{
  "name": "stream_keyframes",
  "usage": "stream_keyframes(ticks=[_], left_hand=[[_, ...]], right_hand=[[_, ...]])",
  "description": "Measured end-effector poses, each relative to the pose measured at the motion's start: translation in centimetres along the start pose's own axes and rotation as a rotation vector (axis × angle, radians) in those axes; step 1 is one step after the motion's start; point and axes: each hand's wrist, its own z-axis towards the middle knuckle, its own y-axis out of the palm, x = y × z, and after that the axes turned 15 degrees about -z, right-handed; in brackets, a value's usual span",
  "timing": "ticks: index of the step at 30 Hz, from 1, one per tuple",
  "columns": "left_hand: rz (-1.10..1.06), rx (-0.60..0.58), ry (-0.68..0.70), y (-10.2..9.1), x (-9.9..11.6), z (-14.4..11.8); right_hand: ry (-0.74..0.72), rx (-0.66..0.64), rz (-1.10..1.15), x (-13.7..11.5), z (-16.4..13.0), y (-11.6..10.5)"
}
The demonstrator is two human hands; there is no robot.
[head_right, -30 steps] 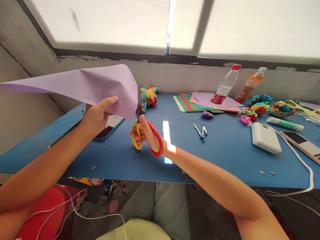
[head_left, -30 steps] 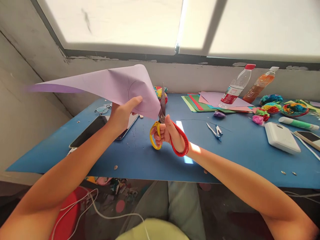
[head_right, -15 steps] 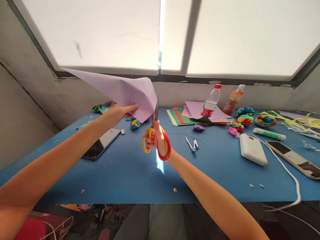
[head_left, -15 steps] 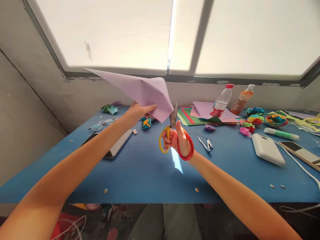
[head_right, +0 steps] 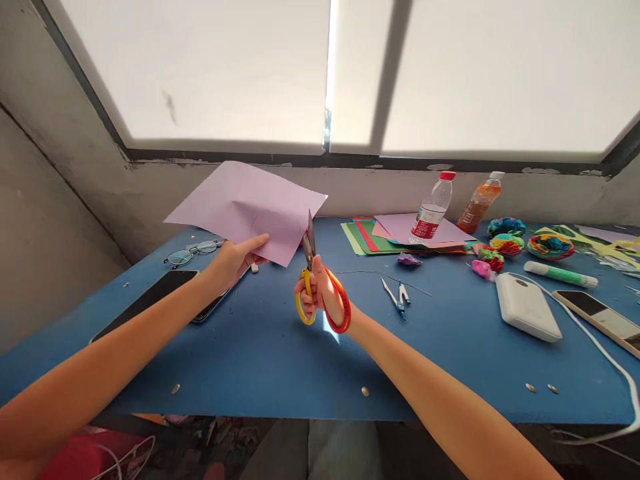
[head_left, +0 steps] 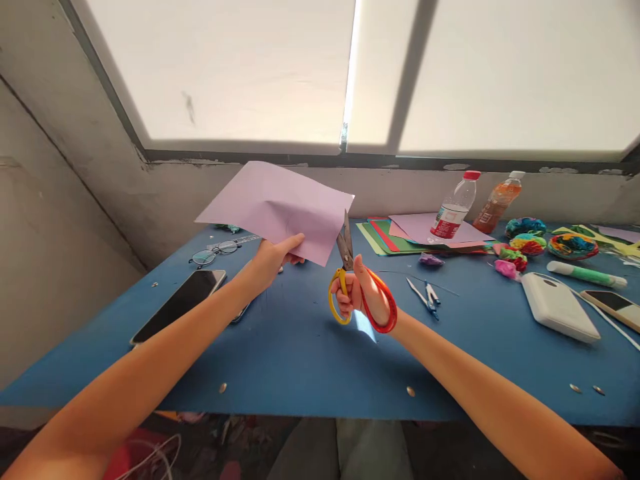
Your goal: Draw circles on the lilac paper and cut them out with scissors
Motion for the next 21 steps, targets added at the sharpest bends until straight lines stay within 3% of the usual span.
stream_keyframes(ticks=[8, 14, 21], left_hand=[[-0.044, -0.014, 0.063, 0.5, -0.1, -1.0], [-0.121, -0.014, -0.009, 1.9, -0.1, -2.7], [0.162, -0.044, 0.128, 1.4, -0.3, -3.3]], right_hand=[[-0.019, -0.060, -0.106, 0.7, -0.3, 0.3], [-0.096, -0.057, -0.177, 0.7, -0.7, 0.6], [-0.131, -0.198, -0.169, 0.5, -1.2, 0.8]])
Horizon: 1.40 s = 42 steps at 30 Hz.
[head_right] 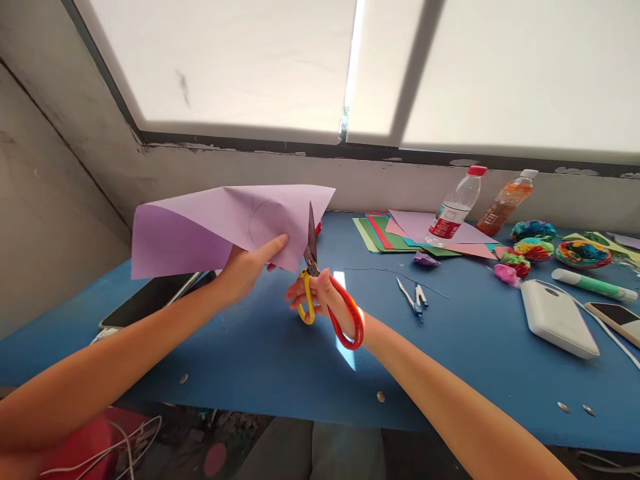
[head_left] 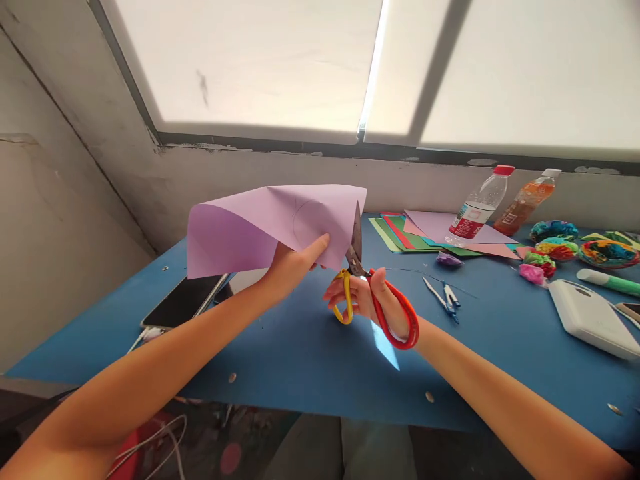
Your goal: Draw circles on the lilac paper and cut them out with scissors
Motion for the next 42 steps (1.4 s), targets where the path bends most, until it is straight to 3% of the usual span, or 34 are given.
stream_keyframes(ticks=[5, 12, 23, 30, 42], left_hand=[[0.007, 0.069, -0.040, 0.3, 0.1, -0.4], [0.016, -0.041, -0.055, 1.4, 1.4, -1.3], [0.012, 0.039, -0.059, 1.9, 0.5, -1.9], [0.119, 0.173, -0.042, 2.4, 0.3, -2.5], [0.075, 0.185, -0.051, 2.8, -0.3, -2.8]], right_hand=[[-0.038, -0.058, 0.017, 0.3, 0.0, 0.1], [-0.023, -0.003, -0.028, 0.1, 0.1, 0.6], [0.004, 0.020, 0.070, -0.4, -0.2, 1.4], [0.017, 0.041, 0.149, -0.6, -0.3, 2.1], [0.053, 0.051, 0.214, -0.1, -0.4, 2.6]])
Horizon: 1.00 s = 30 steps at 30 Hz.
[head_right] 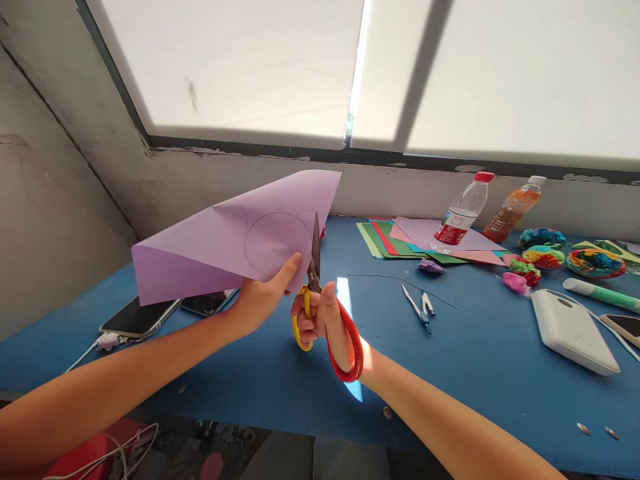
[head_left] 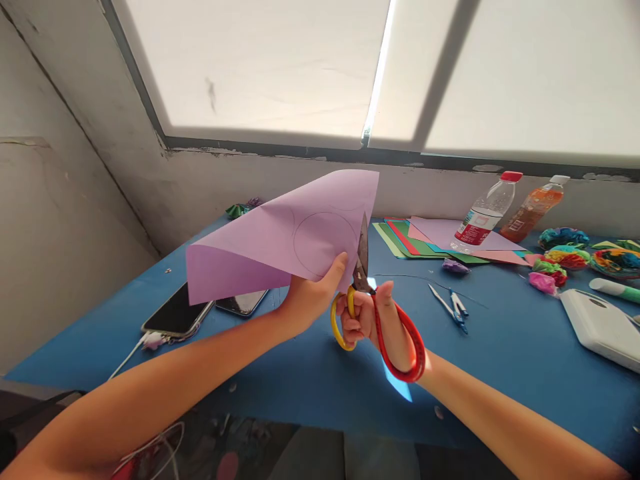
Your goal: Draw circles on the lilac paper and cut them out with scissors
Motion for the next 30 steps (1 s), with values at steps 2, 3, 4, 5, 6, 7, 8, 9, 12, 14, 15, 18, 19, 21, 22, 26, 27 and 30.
stream_keyframes(ticks=[2, 3, 4, 5, 6, 7, 8, 9, 12, 14, 15, 18, 19, 21, 22, 26, 27, 30], left_hand=[[-0.017, -0.009, -0.003, 0.0, 0.0, 0.0], [-0.027, -0.014, -0.004, 0.0, 0.0, -0.1], [-0.038, -0.020, -0.006, 0.0, 0.0, -0.1], [-0.048, -0.029, -0.007, 0.0, 0.1, -0.2], [-0.057, -0.040, -0.007, 0.1, 0.1, -0.3], [-0.062, -0.051, -0.006, 0.1, 0.1, -0.3], [-0.063, -0.061, -0.005, 0.1, 0.1, -0.4], [-0.063, -0.067, -0.005, 0.2, 0.1, -0.5], [-0.048, -0.051, 0.000, 0.4, 0.0, -0.6], [-0.035, -0.038, 0.012, 0.4, -0.2, -0.5], [-0.031, -0.034, 0.017, 0.4, -0.2, -0.5], [-0.031, -0.033, 0.024, 0.4, -0.2, -0.5], [-0.029, -0.036, 0.023, 0.4, -0.2, -0.5], [-0.026, -0.046, 0.014, 0.4, -0.1, -0.5], [-0.025, -0.049, 0.007, 0.4, 0.0, -0.5], [-0.024, -0.055, -0.002, 0.4, 0.1, -0.7], [-0.023, -0.060, 0.001, 0.5, 0.1, -0.8], [-0.046, -0.083, 0.000, 0.5, 0.0, -1.0]], right_hand=[[-0.001, 0.011, 0.007, -0.2, -0.1, 0.1], [-0.003, 0.016, 0.007, -0.4, -0.2, 0.2], [-0.006, 0.021, 0.004, -0.6, -0.2, 0.3], [-0.009, 0.024, 0.002, -0.7, -0.3, 0.4], [-0.008, 0.025, 0.002, -0.9, -0.3, 0.4], [-0.007, 0.026, 0.001, -1.0, -0.3, 0.5], [-0.004, 0.031, -0.003, -1.0, -0.3, 0.6], [-0.002, 0.037, -0.007, -1.1, -0.3, 0.6], [-0.001, 0.046, -0.004, -1.0, -0.2, 0.7], [-0.001, 0.046, 0.007, -0.9, -0.1, 0.8], [0.001, 0.047, 0.011, -0.9, -0.1, 0.7], [0.006, 0.049, 0.013, -0.8, -0.1, 0.7], [0.010, 0.051, 0.011, -0.8, -0.1, 0.7], [0.025, 0.061, 0.001, -0.9, -0.2, 0.8], [0.032, 0.072, -0.008, -1.0, -0.2, 0.8], [0.038, 0.104, -0.028, -1.2, -0.1, 0.8], [0.035, 0.106, -0.029, -1.1, -0.1, 0.7], [0.019, 0.116, -0.026, -0.8, 0.0, 0.5]])
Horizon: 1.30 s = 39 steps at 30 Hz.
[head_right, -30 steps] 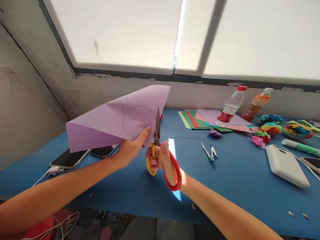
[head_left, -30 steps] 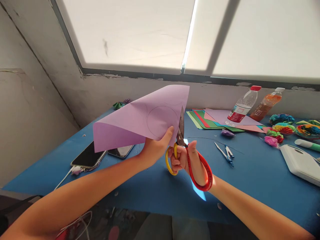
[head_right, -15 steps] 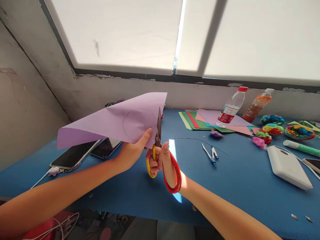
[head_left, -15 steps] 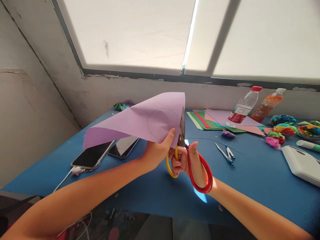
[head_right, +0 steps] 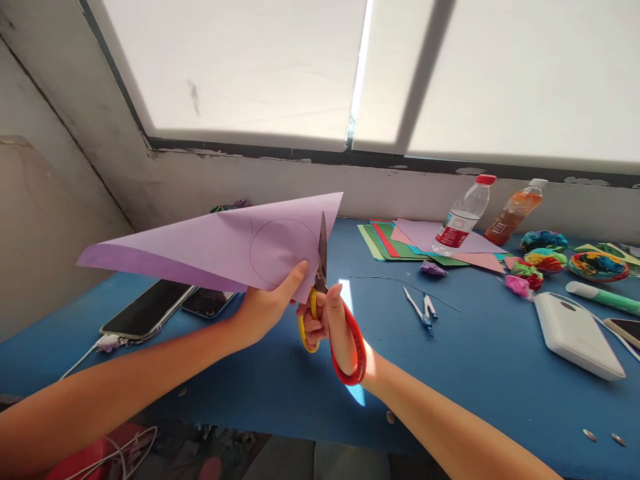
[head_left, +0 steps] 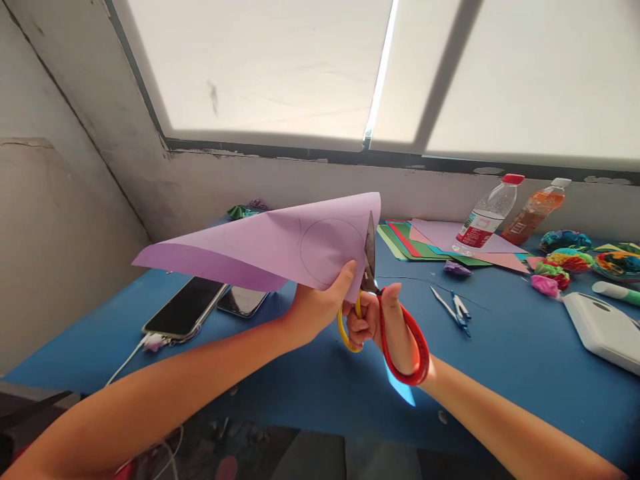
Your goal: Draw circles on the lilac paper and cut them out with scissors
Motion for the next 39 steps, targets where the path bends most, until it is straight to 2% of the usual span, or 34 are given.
stream_keyframes(ticks=[9, 16, 20, 27, 39], left_hand=[[0.001, -0.088, -0.060, -0.3, 0.6, 0.1], [0.014, -0.003, -0.032, -0.6, 0.6, 0.5], [0.007, -0.026, -0.031, -0.7, 0.8, 0.7], [0.034, 0.010, -0.040, -0.8, 1.4, 0.9], [0.107, 0.036, -0.091, -0.9, 1.3, 1.2]], right_hand=[[-0.060, 0.016, -0.036, 0.6, 0.1, -0.5], [-0.091, 0.030, -0.091, 0.7, 0.0, -0.8], [-0.099, 0.033, -0.114, 0.9, -0.1, -1.0], [-0.105, 0.091, -0.088, 1.0, -0.2, -0.8], [-0.087, 0.115, -0.104, 1.0, -0.3, -0.7]])
